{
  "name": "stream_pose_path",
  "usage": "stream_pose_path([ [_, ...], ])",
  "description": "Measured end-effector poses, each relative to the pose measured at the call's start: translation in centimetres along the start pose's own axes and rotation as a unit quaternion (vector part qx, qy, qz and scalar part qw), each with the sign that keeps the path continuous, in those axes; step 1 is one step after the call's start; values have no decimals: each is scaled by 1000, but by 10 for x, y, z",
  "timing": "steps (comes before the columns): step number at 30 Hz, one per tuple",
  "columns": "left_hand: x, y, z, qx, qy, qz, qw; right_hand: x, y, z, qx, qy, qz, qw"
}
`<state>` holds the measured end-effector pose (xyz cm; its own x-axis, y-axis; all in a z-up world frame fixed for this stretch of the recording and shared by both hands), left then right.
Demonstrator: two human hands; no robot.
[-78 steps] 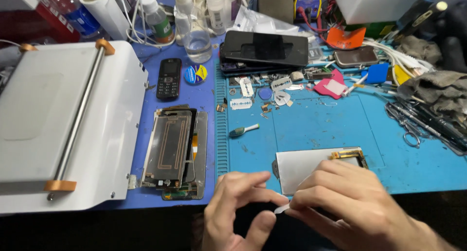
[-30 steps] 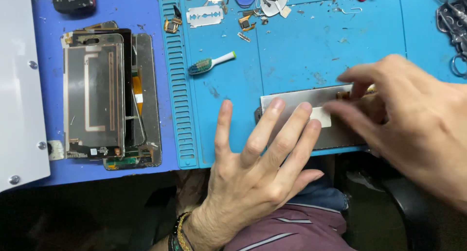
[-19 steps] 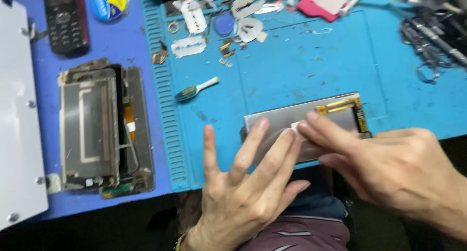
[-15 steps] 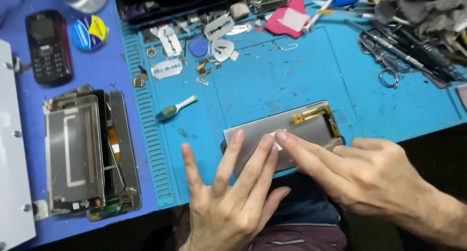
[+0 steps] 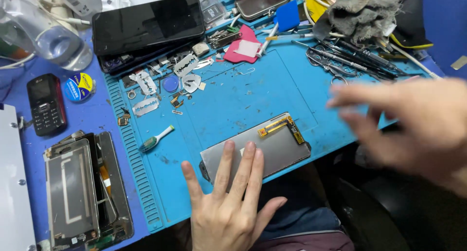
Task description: The person applies a piece of tape to a rectangular electronic component and writes on it with a pencil. They then use a metal tool to scrape and clean the edges of the component's connector area.
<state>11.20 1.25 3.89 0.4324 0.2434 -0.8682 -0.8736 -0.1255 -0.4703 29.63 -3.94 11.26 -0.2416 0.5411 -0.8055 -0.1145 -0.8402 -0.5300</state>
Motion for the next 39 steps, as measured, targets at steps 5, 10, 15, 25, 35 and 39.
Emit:
stream_pose_path([
  [5, 1, -1, -1, -7, -11, -4, 1000, 6, -28, -85, 56, 152, 7, 987],
  [10, 12, 0, -2, -35, -81, 73, 993, 26, -46, -126, 74, 519, 17, 852],
  [15, 8, 0, -1, -36, -60, 33, 997, 19, -48, -153, 115, 533, 0, 838],
  [25, 0, -1, 4, -37, -68, -15, 997, 17, -69, -144, 94, 222, 5, 970],
  [35, -14, 21, 9, -69, -48, -111, 990, 75, -14, -259, 183, 209, 14, 961],
  [39, -15, 25, 8, -62, -71, -148, 985, 103, -4, -318, 220, 211, 64, 950],
])
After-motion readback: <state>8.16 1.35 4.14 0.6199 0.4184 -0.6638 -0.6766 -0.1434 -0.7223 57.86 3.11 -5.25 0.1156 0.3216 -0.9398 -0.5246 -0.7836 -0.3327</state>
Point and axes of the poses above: each hand's wrist, its own y-axis away from the middle knuckle, its own x-axis out of the palm, z = x × y, the point moved 9 cm from there along -y, towards the middle knuckle, and after that the axes turned 12 degrees about x, right-handed, at the moved point
